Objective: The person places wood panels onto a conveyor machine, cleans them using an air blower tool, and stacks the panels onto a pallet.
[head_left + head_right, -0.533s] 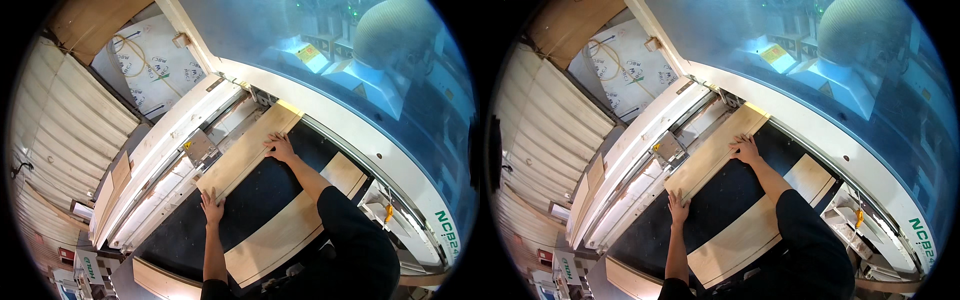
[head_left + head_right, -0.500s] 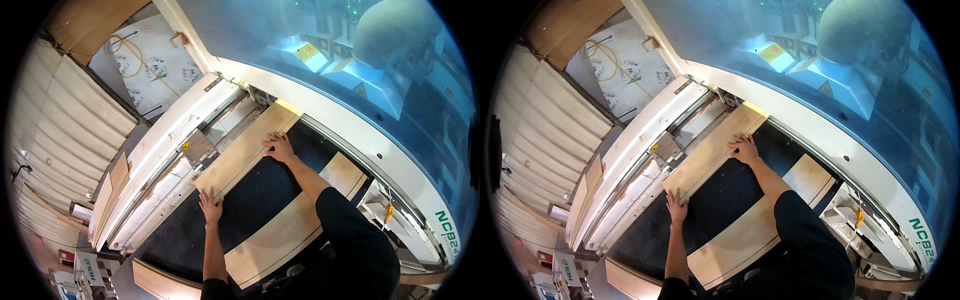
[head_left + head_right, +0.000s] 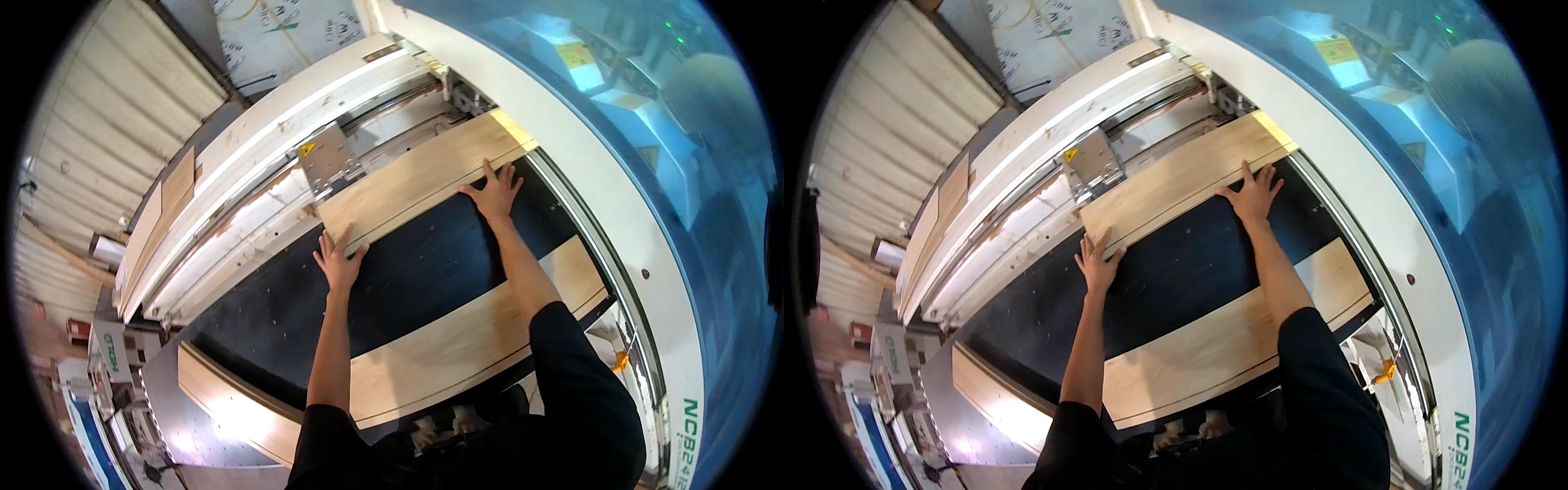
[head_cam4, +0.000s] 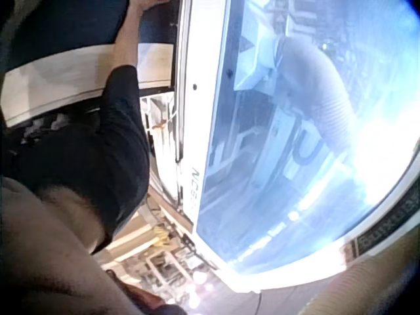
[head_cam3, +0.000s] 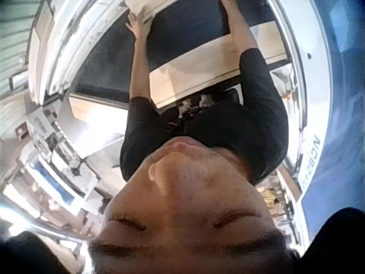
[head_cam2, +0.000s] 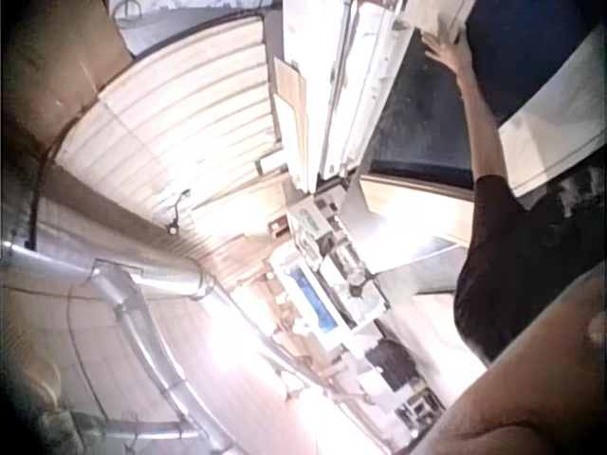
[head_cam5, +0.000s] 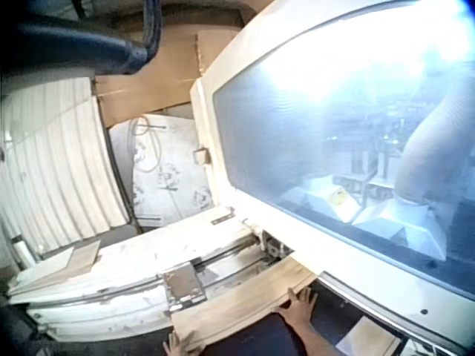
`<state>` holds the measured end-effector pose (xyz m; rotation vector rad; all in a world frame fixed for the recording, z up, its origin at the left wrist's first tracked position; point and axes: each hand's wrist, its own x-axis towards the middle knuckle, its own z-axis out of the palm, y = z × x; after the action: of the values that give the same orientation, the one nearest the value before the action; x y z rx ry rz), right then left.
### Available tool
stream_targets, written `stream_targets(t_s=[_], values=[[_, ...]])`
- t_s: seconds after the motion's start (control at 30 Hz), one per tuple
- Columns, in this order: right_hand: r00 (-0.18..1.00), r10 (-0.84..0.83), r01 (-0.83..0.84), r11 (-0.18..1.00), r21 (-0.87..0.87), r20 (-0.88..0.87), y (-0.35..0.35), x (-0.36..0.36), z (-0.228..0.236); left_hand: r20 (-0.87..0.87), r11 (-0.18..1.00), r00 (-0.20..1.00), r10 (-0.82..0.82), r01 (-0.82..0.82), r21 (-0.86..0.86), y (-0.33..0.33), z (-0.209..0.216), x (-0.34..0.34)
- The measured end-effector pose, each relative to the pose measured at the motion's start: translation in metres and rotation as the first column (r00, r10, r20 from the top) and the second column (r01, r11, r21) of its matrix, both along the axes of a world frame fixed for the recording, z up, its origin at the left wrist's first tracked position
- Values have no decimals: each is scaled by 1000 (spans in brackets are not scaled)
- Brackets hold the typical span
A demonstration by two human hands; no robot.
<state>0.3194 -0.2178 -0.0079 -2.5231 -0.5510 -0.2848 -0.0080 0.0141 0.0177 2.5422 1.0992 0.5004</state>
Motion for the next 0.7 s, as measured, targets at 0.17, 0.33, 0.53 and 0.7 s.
stream_targets(t_s=[0.17,0.33,0.53,0.7], values=[[991,82,-106,967,-232,-110,-4,12,14,20,1000,1000,2,-2,18,-4,-7,7],[996,79,-86,971,-223,-39,-8,18,1,30,995,1000,9,-11,99,-9,-17,15],[994,109,-108,974,-199,-6,-6,17,-3,50,982,999,6,-15,186,-12,-14,9],[989,128,-114,978,-173,69,-7,22,-8,50,978,998,29,-39,207,-12,-10,9]])
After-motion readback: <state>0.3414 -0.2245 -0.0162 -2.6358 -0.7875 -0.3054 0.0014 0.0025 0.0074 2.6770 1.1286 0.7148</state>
